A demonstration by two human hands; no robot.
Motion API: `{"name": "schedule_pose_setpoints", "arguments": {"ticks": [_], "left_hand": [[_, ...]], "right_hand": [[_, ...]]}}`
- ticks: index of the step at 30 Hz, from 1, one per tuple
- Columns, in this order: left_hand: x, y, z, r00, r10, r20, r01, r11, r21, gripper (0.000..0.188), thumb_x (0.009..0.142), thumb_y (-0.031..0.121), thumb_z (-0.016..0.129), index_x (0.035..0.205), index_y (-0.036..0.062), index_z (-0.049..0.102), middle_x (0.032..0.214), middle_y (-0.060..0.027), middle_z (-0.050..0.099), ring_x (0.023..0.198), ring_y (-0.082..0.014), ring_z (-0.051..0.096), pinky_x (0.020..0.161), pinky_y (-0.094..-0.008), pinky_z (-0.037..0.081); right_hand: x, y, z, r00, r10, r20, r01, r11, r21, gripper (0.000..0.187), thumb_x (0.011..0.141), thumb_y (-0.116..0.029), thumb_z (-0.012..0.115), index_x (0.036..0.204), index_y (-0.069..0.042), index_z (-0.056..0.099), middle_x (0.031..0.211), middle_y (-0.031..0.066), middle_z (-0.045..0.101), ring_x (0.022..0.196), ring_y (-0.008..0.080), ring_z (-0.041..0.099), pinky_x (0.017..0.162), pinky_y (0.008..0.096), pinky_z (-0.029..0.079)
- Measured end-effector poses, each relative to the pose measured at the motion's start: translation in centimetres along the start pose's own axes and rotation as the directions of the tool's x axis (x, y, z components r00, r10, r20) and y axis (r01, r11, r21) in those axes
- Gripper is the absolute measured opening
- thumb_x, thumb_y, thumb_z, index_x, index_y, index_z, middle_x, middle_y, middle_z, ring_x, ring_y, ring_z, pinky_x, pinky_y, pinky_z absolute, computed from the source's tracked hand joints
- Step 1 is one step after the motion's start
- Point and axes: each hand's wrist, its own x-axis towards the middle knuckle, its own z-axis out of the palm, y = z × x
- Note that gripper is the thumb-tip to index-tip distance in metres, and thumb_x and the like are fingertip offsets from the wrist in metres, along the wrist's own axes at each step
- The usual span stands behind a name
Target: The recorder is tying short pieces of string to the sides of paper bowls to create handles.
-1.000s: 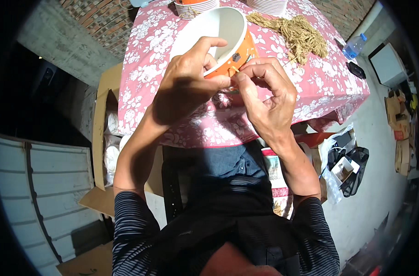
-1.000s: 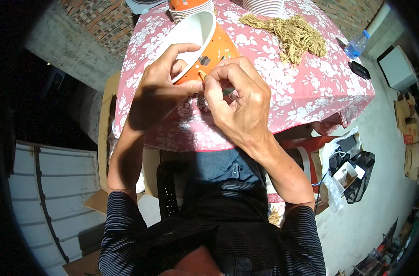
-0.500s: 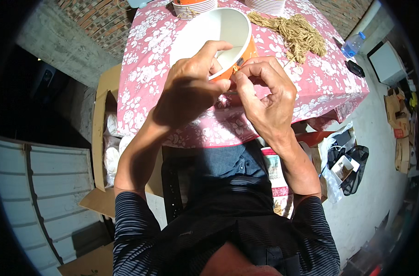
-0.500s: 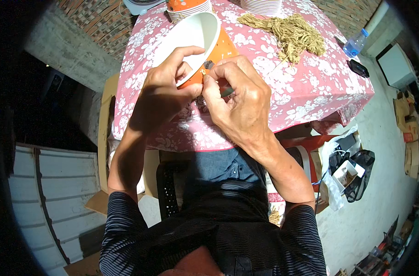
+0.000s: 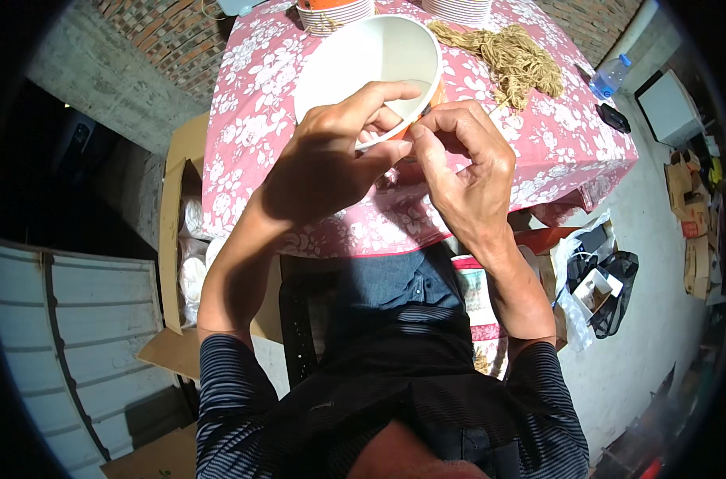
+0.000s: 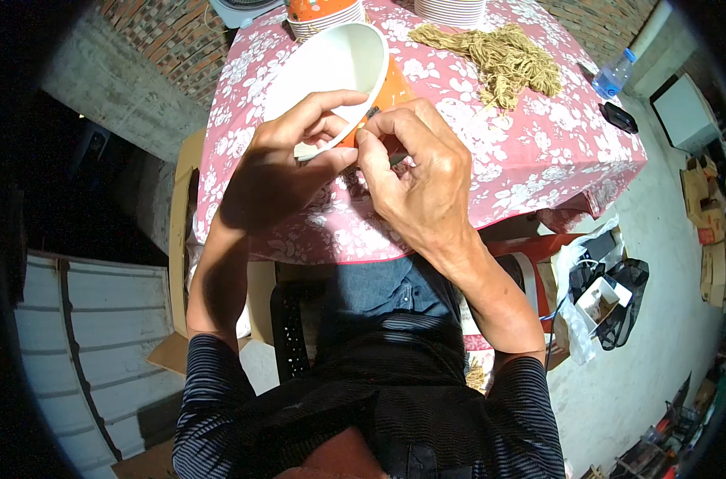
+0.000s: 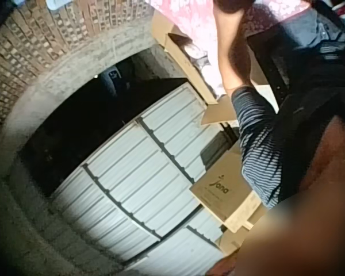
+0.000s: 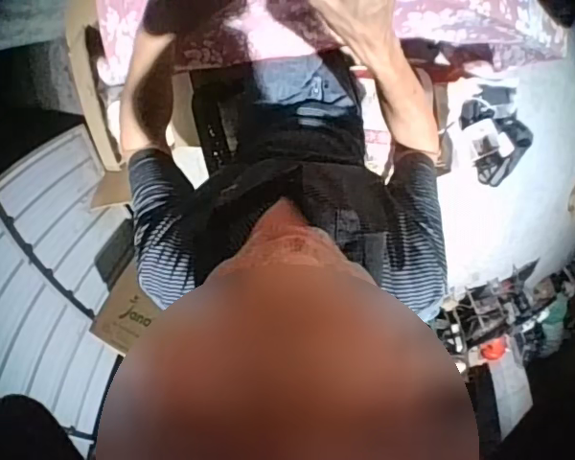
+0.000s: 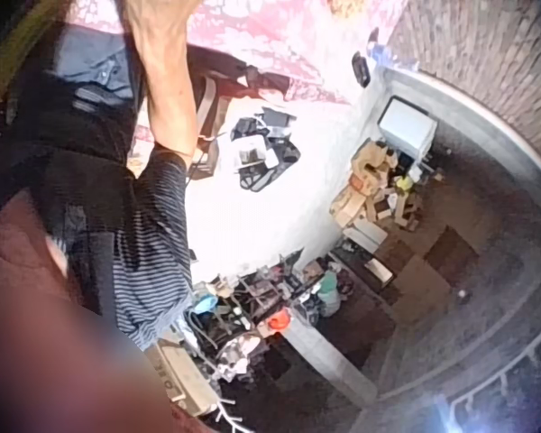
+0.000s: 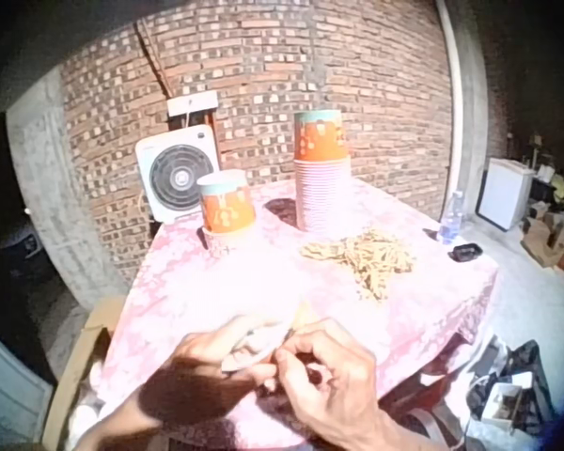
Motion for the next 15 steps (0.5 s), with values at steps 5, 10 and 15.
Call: {"name": "schedule_pose_setpoints", "arguments": {"ticks": [5, 10, 15], "left_hand": [[0.1, 0.9, -0.9, 0.994, -0.093, 0.062, 0.101, 0.983, -0.156, 0.035, 0.102, 0.01, 0.061, 0.136, 0.0025, 0.062, 0.102, -0.0088, 0.072, 0.096, -0.0134, 0.066, 0.087, -0.0291, 0.054], [0.5, 0.2, -0.6, 0.999, 0.046, -0.018, -0.046, 0.999, -0.018, 0.028, 0.105, 0.013, 0.058, 0.128, -0.0013, 0.068, 0.11, -0.0116, 0.075, 0.098, -0.0133, 0.068, 0.087, -0.0281, 0.054], [1.6, -0.2, -0.7, 0.994, -0.083, 0.067, 0.091, 0.986, -0.137, 0.022, 0.102, 0.01, 0.06, 0.113, -0.004, 0.074, 0.091, -0.0083, 0.077, 0.082, -0.0117, 0.071, 0.073, -0.0292, 0.058]], "right_hand": [[-0.2, 0.0, -0.1, 0.994, 0.105, -0.01, -0.104, 0.991, 0.085, 0.004, 0.085, 0.003, 0.074, 0.086, 0.004, 0.07, 0.081, 0.0118, 0.066, 0.067, 0.019, 0.068, 0.058, 0.0309, 0.052], [-0.2, -0.2, -0.1, 0.991, 0.131, 0.003, -0.13, 0.986, 0.109, 0.004, 0.086, 0.003, 0.074, 0.086, 0.005, 0.07, 0.08, 0.0118, 0.066, 0.066, 0.0181, 0.068, 0.057, 0.0303, 0.052], [0.0, -0.4, -0.8, 0.989, 0.146, 0.038, -0.149, 0.982, 0.114, 0.005, 0.087, 0.003, 0.073, 0.086, 0.006, 0.07, 0.08, 0.0116, 0.066, 0.065, 0.0174, 0.068, 0.056, 0.0298, 0.052]]}}
